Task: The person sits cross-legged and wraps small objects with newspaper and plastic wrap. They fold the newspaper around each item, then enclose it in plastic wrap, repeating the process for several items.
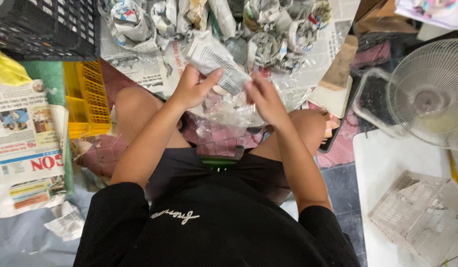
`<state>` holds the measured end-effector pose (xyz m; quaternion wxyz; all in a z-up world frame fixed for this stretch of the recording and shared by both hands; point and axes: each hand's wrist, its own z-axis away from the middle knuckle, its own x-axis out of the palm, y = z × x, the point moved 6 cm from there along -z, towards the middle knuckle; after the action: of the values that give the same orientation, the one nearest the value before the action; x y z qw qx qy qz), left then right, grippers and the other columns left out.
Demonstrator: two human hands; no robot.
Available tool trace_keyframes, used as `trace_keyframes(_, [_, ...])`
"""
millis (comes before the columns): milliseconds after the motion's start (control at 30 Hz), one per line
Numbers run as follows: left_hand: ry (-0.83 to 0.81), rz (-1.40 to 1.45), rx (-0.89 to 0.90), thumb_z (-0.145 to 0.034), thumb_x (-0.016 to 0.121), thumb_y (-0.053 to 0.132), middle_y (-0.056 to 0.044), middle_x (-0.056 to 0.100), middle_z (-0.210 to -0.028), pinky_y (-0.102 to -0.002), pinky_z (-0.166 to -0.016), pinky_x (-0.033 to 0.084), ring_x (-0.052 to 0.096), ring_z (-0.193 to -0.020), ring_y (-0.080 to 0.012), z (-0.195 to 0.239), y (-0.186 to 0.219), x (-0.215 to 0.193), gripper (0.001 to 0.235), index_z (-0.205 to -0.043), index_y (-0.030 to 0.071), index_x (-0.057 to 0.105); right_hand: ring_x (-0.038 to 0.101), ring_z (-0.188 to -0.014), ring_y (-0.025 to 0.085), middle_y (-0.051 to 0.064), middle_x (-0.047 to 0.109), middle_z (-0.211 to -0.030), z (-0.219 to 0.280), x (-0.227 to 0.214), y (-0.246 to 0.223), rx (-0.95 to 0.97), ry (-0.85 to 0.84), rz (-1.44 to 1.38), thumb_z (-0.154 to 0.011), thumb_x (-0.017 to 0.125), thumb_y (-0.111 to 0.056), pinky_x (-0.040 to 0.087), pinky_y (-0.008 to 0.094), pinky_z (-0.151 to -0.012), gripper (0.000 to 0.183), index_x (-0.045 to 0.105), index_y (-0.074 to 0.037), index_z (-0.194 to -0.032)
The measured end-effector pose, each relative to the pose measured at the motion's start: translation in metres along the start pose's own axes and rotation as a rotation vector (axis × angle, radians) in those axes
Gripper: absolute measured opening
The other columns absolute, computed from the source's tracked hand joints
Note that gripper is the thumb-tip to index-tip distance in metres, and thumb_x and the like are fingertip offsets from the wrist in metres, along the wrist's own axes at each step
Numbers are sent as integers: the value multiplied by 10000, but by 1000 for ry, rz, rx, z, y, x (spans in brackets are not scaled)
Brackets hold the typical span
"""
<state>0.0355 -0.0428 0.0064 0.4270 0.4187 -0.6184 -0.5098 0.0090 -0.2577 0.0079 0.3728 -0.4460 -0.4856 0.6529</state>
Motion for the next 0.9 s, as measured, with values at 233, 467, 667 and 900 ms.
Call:
trace_keyframes(233, [-122, -294, 186, -994, 703, 182, -74, 774, -1011, -312, -821, 573, 718, -885, -135, -63, 16, -2, 226, -1118, -7, 723, 542, -1134, 183, 82, 567, -1241, -49, -21, -35, -499, 59, -8, -1085, 544, -252, 441, 320, -1007, 402, 480, 5, -1388])
trace_keyframes(467, [-396, -390, -134, -875, 756, 225, -84, 742, -836, -310, -680, 552, 677, -698, -137, -60, -20, 14, 305, -1084, 5, 728, 612, -932, 92, 35, 674, -1044, -63, 1, 52, -45, 107, -185, -1059, 671, -128, 504, 265, -815, 205, 657, -2, -1220])
trace_keyframes(667, [-197, -315, -89, -973, 736, 217, -70, 713, -764, -271, -613, 511, 621, -648, -75, -64, -11, 13, 251, -1102, 3, 722, 646, -904, 67, 16, 706, -1031, -57, -9, 46, -86, 153, -409, -1008, 701, -59, 525, 251, -766, 194, 643, -9, -1186])
trace_keyframes(900, [-140, -230, 85, -969, 738, 97, -56, 691, -868, -249, -622, 513, 606, -711, -68, -59, -4, 8, 236, -1120, -65, 658, 637, -728, 64, 19, 699, -876, -58, -15, 45, -46, 173, -310, -988, 730, -6, 510, 237, -623, 143, 662, 6, -1114])
